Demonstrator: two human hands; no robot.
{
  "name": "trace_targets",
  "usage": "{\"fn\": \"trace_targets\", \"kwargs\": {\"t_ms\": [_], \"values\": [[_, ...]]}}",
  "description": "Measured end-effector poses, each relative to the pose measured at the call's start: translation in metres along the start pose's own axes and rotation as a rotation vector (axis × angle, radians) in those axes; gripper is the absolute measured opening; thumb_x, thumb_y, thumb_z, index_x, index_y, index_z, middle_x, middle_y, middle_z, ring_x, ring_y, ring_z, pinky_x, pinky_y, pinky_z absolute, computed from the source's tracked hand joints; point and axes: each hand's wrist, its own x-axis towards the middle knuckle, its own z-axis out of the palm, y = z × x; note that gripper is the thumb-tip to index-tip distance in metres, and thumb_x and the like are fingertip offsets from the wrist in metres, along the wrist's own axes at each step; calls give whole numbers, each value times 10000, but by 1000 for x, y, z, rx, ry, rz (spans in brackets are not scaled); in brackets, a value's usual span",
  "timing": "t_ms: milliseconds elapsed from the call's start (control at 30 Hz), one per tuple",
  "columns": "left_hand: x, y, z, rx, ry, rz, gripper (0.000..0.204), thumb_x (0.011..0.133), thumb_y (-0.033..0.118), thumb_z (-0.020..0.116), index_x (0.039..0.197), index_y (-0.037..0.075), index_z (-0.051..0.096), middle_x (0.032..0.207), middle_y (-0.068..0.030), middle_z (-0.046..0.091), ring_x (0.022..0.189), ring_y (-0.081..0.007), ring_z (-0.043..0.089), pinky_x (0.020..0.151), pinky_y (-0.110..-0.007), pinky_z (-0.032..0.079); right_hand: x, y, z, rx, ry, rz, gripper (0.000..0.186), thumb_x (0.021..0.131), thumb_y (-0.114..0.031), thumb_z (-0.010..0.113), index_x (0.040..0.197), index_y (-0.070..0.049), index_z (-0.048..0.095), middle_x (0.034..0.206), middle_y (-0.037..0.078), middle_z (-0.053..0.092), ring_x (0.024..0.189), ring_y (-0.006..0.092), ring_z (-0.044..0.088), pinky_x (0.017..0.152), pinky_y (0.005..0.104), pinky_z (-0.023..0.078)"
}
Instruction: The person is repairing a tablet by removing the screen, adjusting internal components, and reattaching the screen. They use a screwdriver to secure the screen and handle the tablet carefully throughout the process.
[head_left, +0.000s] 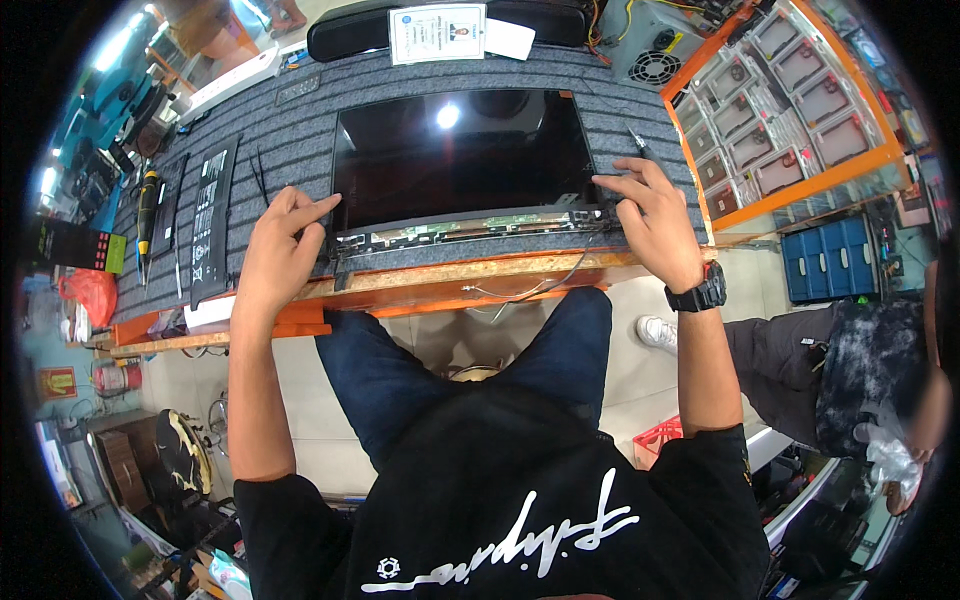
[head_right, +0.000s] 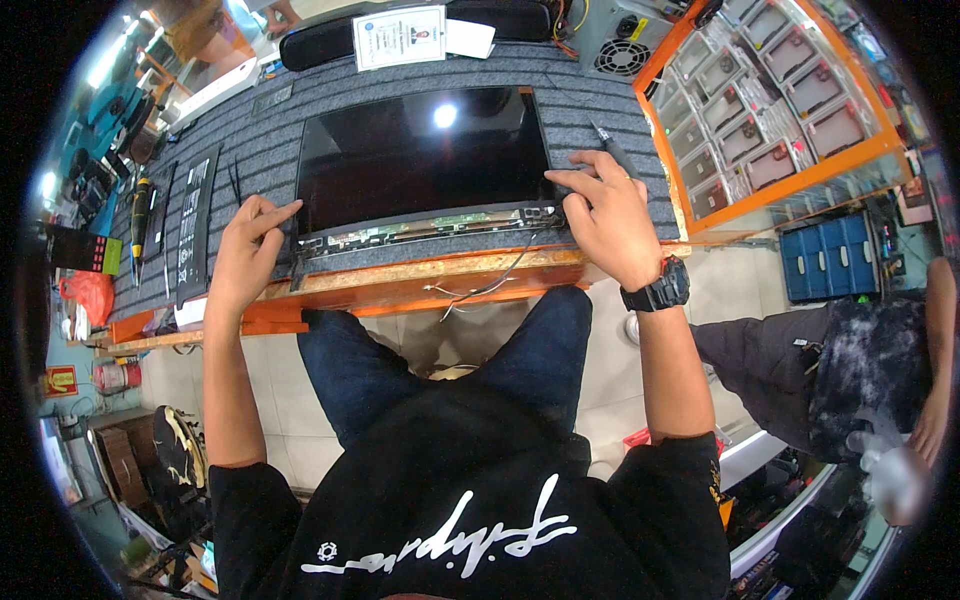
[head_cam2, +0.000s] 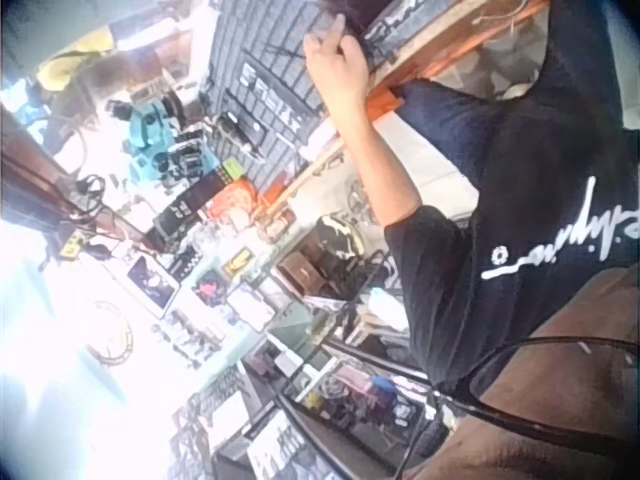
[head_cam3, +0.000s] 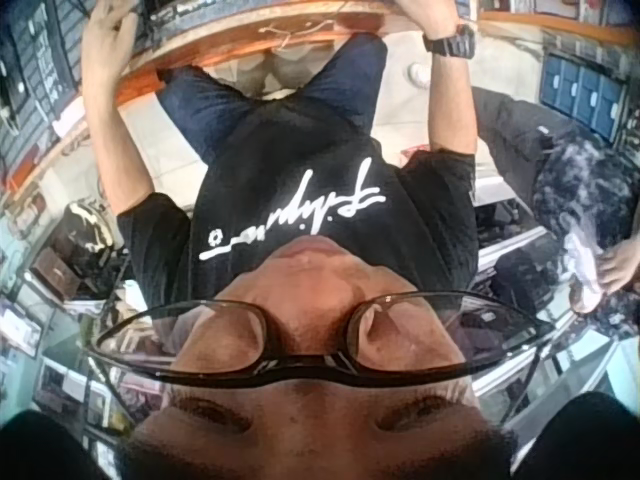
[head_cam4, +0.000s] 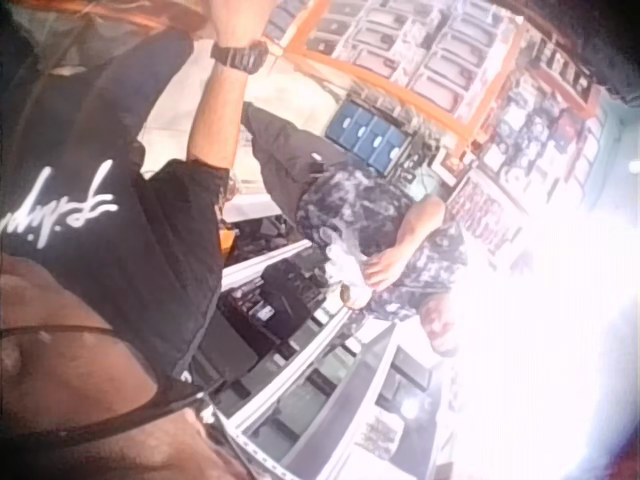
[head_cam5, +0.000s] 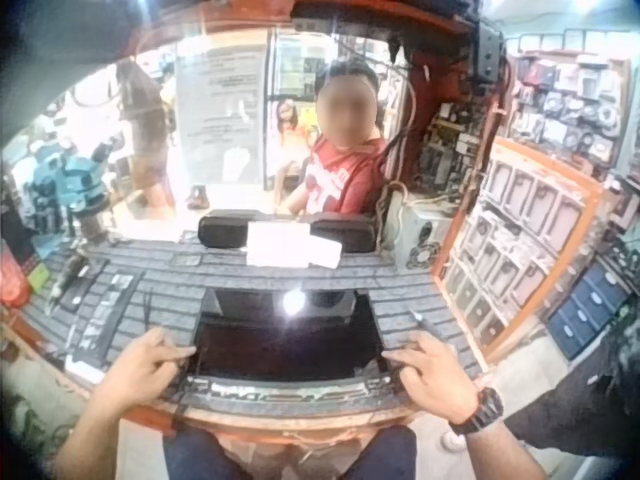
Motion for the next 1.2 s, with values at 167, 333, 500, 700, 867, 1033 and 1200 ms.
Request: {"fn": "trace_targets", "kwargs": {"t_ms": [167, 333, 500, 700, 867, 1033, 1200], "values": [[-3, -4, -3, 2, -5, 54, 403, 861, -25, 526, 1206, 22, 729, 913, -135, 558, 878, -272, 591, 840, -330, 476, -1, 1, 3, -62, 19, -83, 346, 888, -131, 536, 1150, -117, 761, 1270, 118, 637, 1152, 286, 615, 972, 456, 433], [-11, 5, -8, 25, 18, 7, 401, 857, -16, 527, 1199, 19, 734, 933, -137, 561, 873, -278, 589, 842, -346, 479, -5, -3, 3, -9, 3, -51, 368, 873, -104, 525, 1157, -100, 759, 1299, 114, 629, 1125, 282, 621, 994, 443, 416], [-25, 13, -16, 37, -3, -48, 427, 829, -9, 518, 1192, 22, 741, 933, -140, 557, 885, -281, 596, 854, -356, 484, -16, -10, -3, 13, -17, -35, 384, 868, -98, 521, 1172, -103, 755, 1330, 113, 619, 1157, 279, 607, 1016, 430, 392], [-22, 8, -14, 51, -53, 1, 432, 822, 0, 514, 1189, 24, 741, 942, -142, 569, 886, -284, 602, 854, -360, 488, -19, -8, -5, -70, -25, -87, 392, 872, -109, 526, 1199, -111, 743, 1318, 118, 621, 1200, 291, 587, 1005, 426, 395], [22, -17, -19, 50, 43, 76, 409, 861, 26, 520, 1214, 27, 726, 971, -159, 594, 888, -295, 614, 869, -375, 491, 25, 6, -1, -38, 59, -160, 410, 894, -153, 525, 1260, -132, 709, 1269, 101, 639, 1191, 294, 595, 977, 438, 419], [77, -43, 8, 165, 115, 30, 422, 931, 126, 511, 1309, 64, 687, 976, -185, 598, 910, -351, 621, 879, -408, 491, 84, 28, 33, -327, 41, -56, 449, 926, -274, 514, 1344, -227, 673, 1236, 77, 654, 1173, 293, 596, 965, 541, 439], [82, -47, 20, 262, 130, 56, 437, 940, 156, 511, 1340, 91, 674, 993, -180, 576, 965, -350, 614, 911, -426, 487, 88, 25, 31, -383, 12, -3, 463, 936, -268, 503, 1370, -236, 661, 1258, 86, 625, 1190, 292, 572, 989, 538, 420]]}}
